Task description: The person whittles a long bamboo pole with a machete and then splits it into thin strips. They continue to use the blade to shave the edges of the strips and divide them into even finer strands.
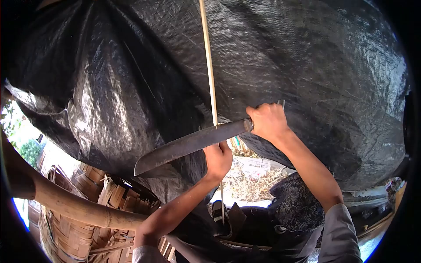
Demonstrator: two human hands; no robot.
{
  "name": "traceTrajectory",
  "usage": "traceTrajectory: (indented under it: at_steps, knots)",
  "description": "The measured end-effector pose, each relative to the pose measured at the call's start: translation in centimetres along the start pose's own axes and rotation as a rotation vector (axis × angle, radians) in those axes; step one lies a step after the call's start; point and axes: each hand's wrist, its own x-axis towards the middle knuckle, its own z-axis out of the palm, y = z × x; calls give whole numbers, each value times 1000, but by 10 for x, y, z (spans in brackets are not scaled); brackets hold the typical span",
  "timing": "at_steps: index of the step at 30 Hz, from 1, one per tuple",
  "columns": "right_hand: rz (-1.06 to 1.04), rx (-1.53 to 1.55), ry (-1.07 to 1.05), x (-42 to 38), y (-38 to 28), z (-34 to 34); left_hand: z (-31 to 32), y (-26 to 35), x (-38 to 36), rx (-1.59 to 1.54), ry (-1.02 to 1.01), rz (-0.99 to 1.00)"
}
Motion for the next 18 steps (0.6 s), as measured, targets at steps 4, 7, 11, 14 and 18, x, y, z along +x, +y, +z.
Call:
traceTrajectory:
  at_steps: [4, 7, 11, 14, 18]
  knots:
    - [94, -27, 37, 8, 3, -16, -10, 17, -3, -75, -59, -170]
    - [425, 111, 241, 25, 33, -26, -14, 16, -31, -187, -122, -337]
    - [712, 219, 160, 28, 60, -35, -15, 32, -35, -232, -121, -384]
    - [725, 213, 87, 15, 74, -25, -14, 33, -33, -246, -125, -390]
    - [697, 221, 78, 8, 69, -21, -9, 30, -26, -257, -85, -416]
